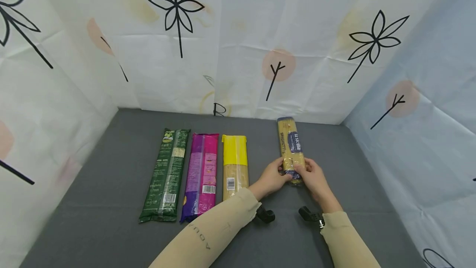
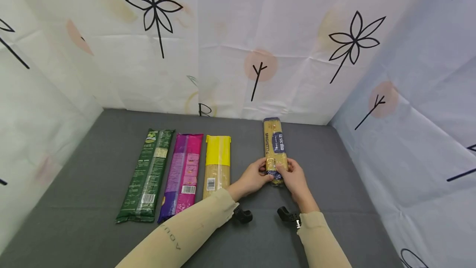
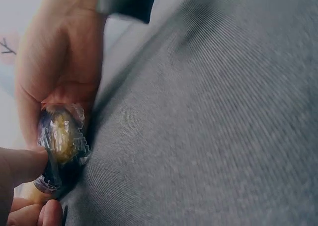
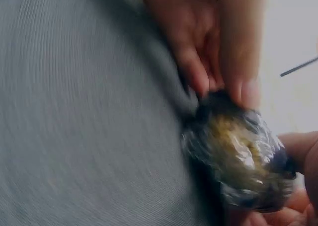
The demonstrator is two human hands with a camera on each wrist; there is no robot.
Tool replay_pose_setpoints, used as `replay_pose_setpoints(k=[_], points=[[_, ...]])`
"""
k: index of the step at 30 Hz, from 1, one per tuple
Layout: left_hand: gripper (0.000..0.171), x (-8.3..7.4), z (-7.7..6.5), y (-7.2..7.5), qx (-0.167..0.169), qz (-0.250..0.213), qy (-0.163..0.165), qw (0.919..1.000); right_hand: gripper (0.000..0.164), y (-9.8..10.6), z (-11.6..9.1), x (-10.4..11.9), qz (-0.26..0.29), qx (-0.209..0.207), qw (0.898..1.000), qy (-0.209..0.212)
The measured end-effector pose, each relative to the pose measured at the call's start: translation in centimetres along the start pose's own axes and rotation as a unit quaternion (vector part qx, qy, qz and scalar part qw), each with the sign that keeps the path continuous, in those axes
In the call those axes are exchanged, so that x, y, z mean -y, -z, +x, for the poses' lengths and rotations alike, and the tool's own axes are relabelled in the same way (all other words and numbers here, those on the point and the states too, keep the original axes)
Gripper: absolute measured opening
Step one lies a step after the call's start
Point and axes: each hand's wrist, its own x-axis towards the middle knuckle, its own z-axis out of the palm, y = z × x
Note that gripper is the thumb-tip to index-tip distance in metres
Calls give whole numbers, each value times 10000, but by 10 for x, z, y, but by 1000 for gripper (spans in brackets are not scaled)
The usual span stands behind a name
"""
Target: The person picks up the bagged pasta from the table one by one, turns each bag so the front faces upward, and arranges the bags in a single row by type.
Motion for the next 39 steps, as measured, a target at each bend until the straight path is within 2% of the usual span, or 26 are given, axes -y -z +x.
replay_pose_setpoints(k=[3, 6, 10, 18, 24, 28, 30, 32, 35, 37, 39], points=[[69, 0, 0, 2, 47, 371, 43, 9993, 56, 4, 3, -2, -485, 46, 9987, 165], [70, 0, -1, 6, 189, 486, 30, 9986, 59, 8, 6, -3, -641, 235, 9975, 165], [69, 0, -1, 12, 349, 544, 20, 9979, 62, 9, 8, -2, -695, 357, 9969, 24], [65, 2, 1, 18, 462, 530, 134, 9974, 60, 6, 7, 1, -795, 414, 9958, -209], [67, 0, 1, 20, 711, 553, 271, 9956, 62, 6, 5, -1, -782, 314, 9963, -153], [72, -7, -6, 30, 1320, 493, 385, 9893, 63, 2, 2, 0, -1381, -69, 9903, 125], [69, -12, -13, 39, 1691, 450, 393, 9838, 62, -3, -2, 2, -1872, -381, 9811, 305], [60, -15, -19, 50, 1896, 399, 270, 9807, 61, -8, -8, 6, -2336, -736, 9683, 497], [50, -21, -26, 67, 1783, 435, -185, 9828, 57, -15, -17, 16, -2571, -1295, 9540, 838], [47, -24, -29, 78, 1559, 455, -478, 9856, 56, -20, -22, 23, -2412, -1574, 9510, 1124], [46, -25, -31, 90, 1297, 490, -666, 9881, 57, -27, -26, 32, -2104, -1675, 9525, 1429]])
